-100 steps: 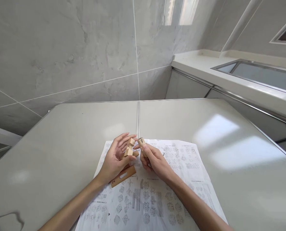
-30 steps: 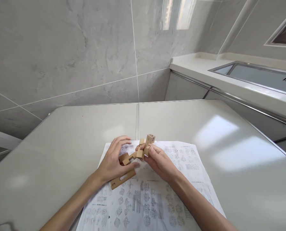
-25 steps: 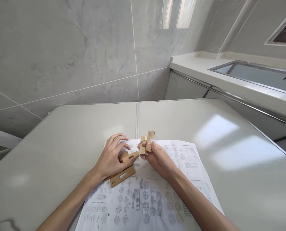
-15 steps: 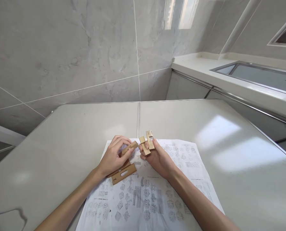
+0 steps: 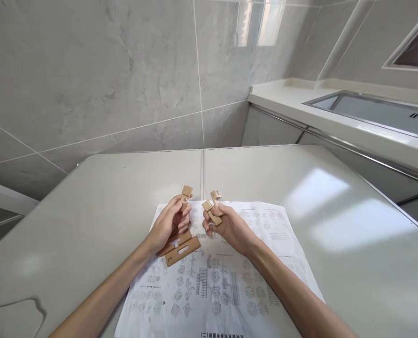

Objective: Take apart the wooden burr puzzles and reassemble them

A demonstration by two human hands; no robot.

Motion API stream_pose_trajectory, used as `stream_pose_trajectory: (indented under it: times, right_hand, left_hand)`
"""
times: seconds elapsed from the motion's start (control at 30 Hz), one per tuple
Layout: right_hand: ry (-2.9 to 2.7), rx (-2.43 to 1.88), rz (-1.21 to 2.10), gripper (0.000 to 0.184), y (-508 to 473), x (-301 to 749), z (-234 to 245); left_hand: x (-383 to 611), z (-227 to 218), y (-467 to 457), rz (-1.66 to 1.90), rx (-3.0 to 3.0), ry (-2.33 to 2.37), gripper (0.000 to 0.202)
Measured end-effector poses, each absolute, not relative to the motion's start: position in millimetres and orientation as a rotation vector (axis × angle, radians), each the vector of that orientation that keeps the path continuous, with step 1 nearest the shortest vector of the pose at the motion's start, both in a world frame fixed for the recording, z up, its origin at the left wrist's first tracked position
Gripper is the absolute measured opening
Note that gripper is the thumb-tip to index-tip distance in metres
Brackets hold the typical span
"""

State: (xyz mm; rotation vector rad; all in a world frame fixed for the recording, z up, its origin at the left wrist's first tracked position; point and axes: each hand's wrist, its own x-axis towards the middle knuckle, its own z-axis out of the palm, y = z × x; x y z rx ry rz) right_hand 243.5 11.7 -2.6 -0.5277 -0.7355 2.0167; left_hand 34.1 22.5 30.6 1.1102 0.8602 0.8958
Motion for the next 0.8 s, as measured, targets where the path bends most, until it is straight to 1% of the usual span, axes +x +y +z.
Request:
stream_pose_trajectory:
  times: [0.1,0.23,0.5,0.67,0.8]
  right_hand:
    - [-0.872,-0.583,1.989,0.034,11.1,245.7,-3.2]
    - [-1.062,-0.585,1.992,0.041,9.6,249.3,-2.5]
    - [-1.141,-0.353,2.24,0.058,7.1,256.8,-6.8]
    - [-1.098,-0.104,2.388,0.055,1.2,254.2,-10.6]
    - [-1.081,0.016,2.417,0.055,-0.1,252.7,-14.3]
  left_hand:
    - [35.5,29.9,20.7,0.883,1.181,0.881,0.03]
    - [38.1,28.2,20.0,0.916,1.3,0.937,0.038]
    - [42.1,27.7,17.0,0.906,1.329,0.956,0.047]
    - [42.7,31.2,8.0,0.726,1.342,0.951,0.058]
    - [43.5,36.5,0.6,0.648,1.359,0.897,0.06]
